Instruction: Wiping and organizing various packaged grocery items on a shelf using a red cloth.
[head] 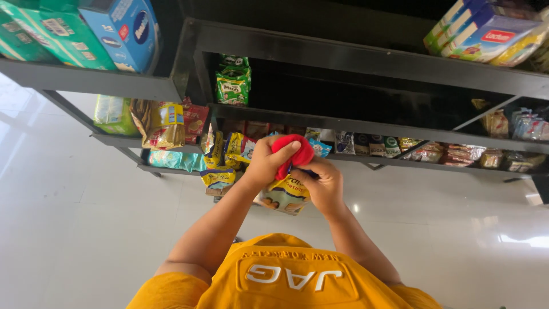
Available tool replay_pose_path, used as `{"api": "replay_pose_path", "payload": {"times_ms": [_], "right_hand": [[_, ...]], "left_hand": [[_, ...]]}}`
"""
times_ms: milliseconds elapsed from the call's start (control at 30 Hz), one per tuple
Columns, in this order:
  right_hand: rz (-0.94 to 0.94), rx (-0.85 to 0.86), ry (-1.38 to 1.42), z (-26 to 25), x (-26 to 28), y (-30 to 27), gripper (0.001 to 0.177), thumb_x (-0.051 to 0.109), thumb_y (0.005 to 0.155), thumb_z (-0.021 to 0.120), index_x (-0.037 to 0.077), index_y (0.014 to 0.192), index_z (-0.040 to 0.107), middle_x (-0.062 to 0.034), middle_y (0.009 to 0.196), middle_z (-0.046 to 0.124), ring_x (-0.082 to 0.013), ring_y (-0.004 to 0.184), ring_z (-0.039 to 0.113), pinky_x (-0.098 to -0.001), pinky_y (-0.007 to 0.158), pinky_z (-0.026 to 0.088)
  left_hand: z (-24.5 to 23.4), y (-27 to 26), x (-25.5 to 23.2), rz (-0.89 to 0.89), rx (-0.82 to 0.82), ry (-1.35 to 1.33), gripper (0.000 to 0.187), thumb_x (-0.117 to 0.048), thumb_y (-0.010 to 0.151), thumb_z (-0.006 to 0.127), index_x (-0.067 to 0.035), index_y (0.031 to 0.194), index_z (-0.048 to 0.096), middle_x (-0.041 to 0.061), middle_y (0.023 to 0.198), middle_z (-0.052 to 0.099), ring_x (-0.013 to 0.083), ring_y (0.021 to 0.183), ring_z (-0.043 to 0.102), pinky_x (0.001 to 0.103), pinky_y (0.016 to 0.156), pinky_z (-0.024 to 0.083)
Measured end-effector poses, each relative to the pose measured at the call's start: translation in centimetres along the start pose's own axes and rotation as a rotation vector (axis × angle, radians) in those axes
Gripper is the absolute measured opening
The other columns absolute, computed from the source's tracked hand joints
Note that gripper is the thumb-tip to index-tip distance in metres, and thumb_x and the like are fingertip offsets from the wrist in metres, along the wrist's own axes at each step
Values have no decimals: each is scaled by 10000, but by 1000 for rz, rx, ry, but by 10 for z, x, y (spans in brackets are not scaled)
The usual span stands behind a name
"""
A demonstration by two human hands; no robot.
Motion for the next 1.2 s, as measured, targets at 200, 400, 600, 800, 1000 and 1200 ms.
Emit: {"api": "replay_pose_path", "payload": {"times_ms": [200, 400, 600, 800, 1000, 1200], "right_hand": [[57, -46, 81, 2, -6, 11, 125, -21, 846, 821, -21, 950, 751, -32, 870, 703, -104, 793, 623, -251, 707, 508], [210, -73, 263, 26, -20, 14, 92, -6, 881, 764, -8, 967, 734, -9, 862, 732, -69, 749, 663, -214, 680, 542], [226, -32, 469, 63, 7, 20, 264, -65, 774, 707, 13, 1024, 747, -10, 931, 746, -80, 836, 684, -222, 756, 547], [227, -300, 743, 23, -3, 35, 169, -68, 838, 769, -1, 991, 740, -97, 922, 762, -178, 816, 713, -318, 790, 592], [201, -327, 742, 28, -11, 31, 198, -76, 842, 776, 8, 1019, 746, -113, 987, 761, -185, 874, 721, -320, 858, 589], [71, -162, 608, 20, 4, 14, 175, -75, 832, 785, -11, 991, 753, -95, 986, 746, -170, 899, 696, -289, 881, 549]], "left_hand": [[-53, 4, 19, -8, -406, -550, 372, -331, 1040, 690, 41, 1036, 672, 22, 879, 704, 127, 784, 641, 285, 715, 507], [-58, -63, -93, 618, -359, 237, 790, -488, 884, 797, -54, 1466, 485, 174, 1492, 485, 311, 1395, 518, 440, 1182, 448], [-59, -80, -26, 677, -409, 804, 816, -507, 864, 729, -76, 1487, 427, 248, 1426, 526, 446, 1253, 564, 501, 1072, 461], [-143, -53, 85, 114, -285, 107, 656, -362, 954, 666, -50, 1502, 484, 185, 1416, 611, 362, 1287, 602, 433, 1082, 497], [-105, -37, -73, 497, -75, -56, 769, -447, 826, 812, -26, 1340, 424, 131, 1471, 473, 270, 1339, 507, 413, 1112, 466], [-70, -35, 29, 159, 210, 20, 969, -584, 869, 769, -36, 1602, 451, 134, 1432, 664, 297, 1306, 660, 432, 1150, 514]]}}
Point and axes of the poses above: each hand's wrist, its own y-axis towards the middle knuckle, its own z-axis out of the palm, x = y × z, the point moved 5 cm from there along y, towards the middle knuckle
